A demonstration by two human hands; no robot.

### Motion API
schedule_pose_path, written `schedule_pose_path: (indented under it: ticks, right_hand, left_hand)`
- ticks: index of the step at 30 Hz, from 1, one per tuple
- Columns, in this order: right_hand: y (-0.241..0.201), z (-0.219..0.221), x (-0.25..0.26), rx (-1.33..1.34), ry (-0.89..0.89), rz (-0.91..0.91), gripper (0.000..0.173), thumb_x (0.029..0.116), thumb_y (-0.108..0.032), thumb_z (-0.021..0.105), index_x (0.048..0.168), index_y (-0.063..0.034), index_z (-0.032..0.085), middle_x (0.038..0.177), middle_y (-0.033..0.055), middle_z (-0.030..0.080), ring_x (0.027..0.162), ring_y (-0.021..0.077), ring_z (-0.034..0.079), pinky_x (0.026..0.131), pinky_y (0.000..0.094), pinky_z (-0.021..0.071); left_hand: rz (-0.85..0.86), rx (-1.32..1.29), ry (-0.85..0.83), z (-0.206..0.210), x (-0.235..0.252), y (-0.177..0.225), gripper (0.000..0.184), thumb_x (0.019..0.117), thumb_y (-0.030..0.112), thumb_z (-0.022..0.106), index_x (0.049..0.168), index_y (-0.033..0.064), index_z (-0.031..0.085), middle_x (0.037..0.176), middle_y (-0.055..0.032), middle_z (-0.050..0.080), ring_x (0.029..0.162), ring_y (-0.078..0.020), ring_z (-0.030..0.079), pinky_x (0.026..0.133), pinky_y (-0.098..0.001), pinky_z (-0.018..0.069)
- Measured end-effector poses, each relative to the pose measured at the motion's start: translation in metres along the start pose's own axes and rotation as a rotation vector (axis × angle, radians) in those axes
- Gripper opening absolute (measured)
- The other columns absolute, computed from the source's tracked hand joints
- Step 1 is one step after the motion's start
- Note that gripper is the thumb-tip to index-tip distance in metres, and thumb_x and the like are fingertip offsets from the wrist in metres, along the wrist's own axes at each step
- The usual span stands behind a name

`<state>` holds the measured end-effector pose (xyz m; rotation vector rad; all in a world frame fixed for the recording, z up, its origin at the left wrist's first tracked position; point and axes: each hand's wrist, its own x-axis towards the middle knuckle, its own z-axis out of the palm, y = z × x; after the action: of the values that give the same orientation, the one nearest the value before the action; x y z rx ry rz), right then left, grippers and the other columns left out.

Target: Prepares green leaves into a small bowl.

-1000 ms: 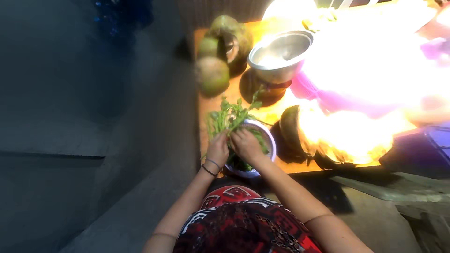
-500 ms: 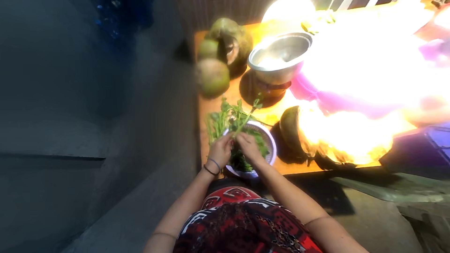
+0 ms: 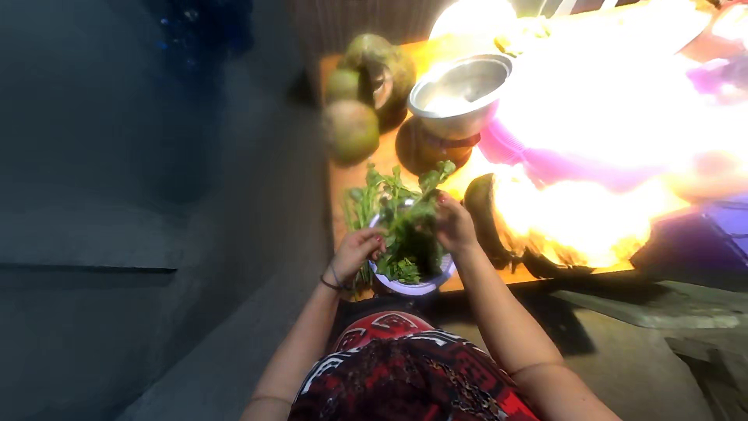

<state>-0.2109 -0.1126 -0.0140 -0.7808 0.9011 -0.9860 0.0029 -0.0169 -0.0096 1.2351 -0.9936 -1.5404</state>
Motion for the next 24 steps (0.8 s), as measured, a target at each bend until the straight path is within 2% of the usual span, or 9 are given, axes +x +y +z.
schedule_pose_path:
  ticks: [2, 5, 7, 10, 13, 15, 19, 21, 24]
  right_hand:
    - [0.001, -0.003, 0.002, -0.076, -0.144, 0.011, 0.025, 0.0999, -0.024, 0.048, 0.118, -0.0118, 0.06, 0.096, 0.0003, 0.072, 0.074, 0.0127, 0.071, 0.062, 0.0328, 0.0627]
    - [-0.001, 0.011, -0.003, -0.137, -0.043, 0.04, 0.011, 0.1045, -0.007, 0.053, 0.104, -0.0051, 0.064, 0.078, 0.0021, 0.071, 0.062, 0.0119, 0.069, 0.06, 0.0304, 0.062]
    - [0.002, 0.013, -0.004, -0.108, 0.004, 0.037, 0.012, 0.1033, -0.005, 0.056, 0.098, -0.0046, 0.066, 0.078, 0.0022, 0.071, 0.062, 0.0113, 0.068, 0.062, 0.0293, 0.0618]
    - [0.007, 0.014, -0.01, -0.138, 0.022, 0.008, 0.008, 0.1007, -0.002, 0.06, 0.101, -0.0025, 0.068, 0.08, 0.0028, 0.072, 0.065, 0.0112, 0.069, 0.064, 0.0292, 0.0623]
    - [0.011, 0.014, -0.015, -0.248, -0.027, -0.011, 0.014, 0.1008, -0.002, 0.06, 0.112, 0.0004, 0.068, 0.082, 0.0051, 0.072, 0.064, 0.0119, 0.069, 0.062, 0.0295, 0.0625]
    - [0.011, 0.015, -0.017, -0.388, -0.054, -0.055, 0.016, 0.1027, -0.004, 0.059, 0.114, 0.0016, 0.068, 0.082, 0.0057, 0.072, 0.065, 0.0115, 0.069, 0.063, 0.0297, 0.0624]
    - [0.017, 0.014, -0.02, -0.823, -0.072, -0.367, 0.022, 0.1026, -0.015, 0.059, 0.113, -0.0012, 0.073, 0.094, 0.0091, 0.074, 0.077, 0.0121, 0.069, 0.074, 0.0338, 0.0593]
    - [0.022, 0.014, -0.018, -1.041, -0.089, -0.588, 0.025, 0.1017, -0.015, 0.058, 0.112, 0.0028, 0.073, 0.099, 0.0169, 0.074, 0.082, 0.0248, 0.072, 0.076, 0.0445, 0.0597]
    - [0.028, 0.016, -0.017, -1.293, -0.055, -0.789, 0.025, 0.0998, -0.01, 0.056, 0.11, 0.0052, 0.073, 0.1, 0.0208, 0.074, 0.081, 0.0355, 0.075, 0.068, 0.0521, 0.0611]
  left_hand:
    - [0.004, 0.048, 0.004, 0.0, 0.0, -0.001, 0.025, 0.105, 0.005, 0.047, 0.119, -0.0015, 0.066, 0.079, 0.0015, 0.065, 0.06, -0.0018, 0.054, 0.058, -0.0174, 0.0476]
    - [0.018, 0.1, 0.029, 0.001, 0.001, -0.001, 0.025, 0.1057, 0.005, 0.047, 0.121, -0.0019, 0.065, 0.08, 0.0014, 0.065, 0.061, -0.0016, 0.054, 0.058, -0.0175, 0.0473]
    - [0.01, 0.105, 0.086, 0.003, 0.001, -0.001, 0.025, 0.1067, 0.005, 0.046, 0.123, -0.0014, 0.064, 0.082, 0.0003, 0.064, 0.062, -0.0027, 0.053, 0.06, -0.0187, 0.0476]
    - [0.009, 0.09, 0.144, 0.004, 0.001, -0.004, 0.025, 0.1074, 0.006, 0.046, 0.123, -0.0003, 0.065, 0.083, 0.0003, 0.065, 0.063, -0.0029, 0.054, 0.059, -0.0184, 0.0476]
    - [0.028, 0.101, 0.151, 0.005, 0.0, -0.006, 0.025, 0.1066, 0.004, 0.047, 0.123, -0.0006, 0.065, 0.083, 0.0, 0.066, 0.062, -0.0028, 0.054, 0.059, -0.0183, 0.0476]
    - [0.022, 0.122, 0.161, 0.006, -0.001, -0.005, 0.025, 0.1066, 0.004, 0.048, 0.123, -0.0004, 0.065, 0.085, -0.0006, 0.066, 0.062, -0.0033, 0.054, 0.059, -0.0186, 0.0477]
    - [0.023, 0.178, 0.182, 0.009, -0.002, -0.004, 0.025, 0.1075, 0.005, 0.047, 0.123, 0.0002, 0.065, 0.086, -0.0007, 0.066, 0.062, -0.0032, 0.054, 0.058, -0.0183, 0.047]
    - [0.026, 0.212, 0.182, 0.011, -0.001, -0.005, 0.026, 0.1075, 0.006, 0.047, 0.125, -0.0003, 0.064, 0.087, -0.0012, 0.067, 0.062, -0.0032, 0.054, 0.058, -0.0186, 0.0472]
    - [0.037, 0.241, 0.17, 0.013, -0.002, -0.005, 0.025, 0.1073, 0.008, 0.049, 0.124, -0.0006, 0.065, 0.086, -0.0016, 0.067, 0.062, -0.0036, 0.055, 0.057, -0.0186, 0.0472]
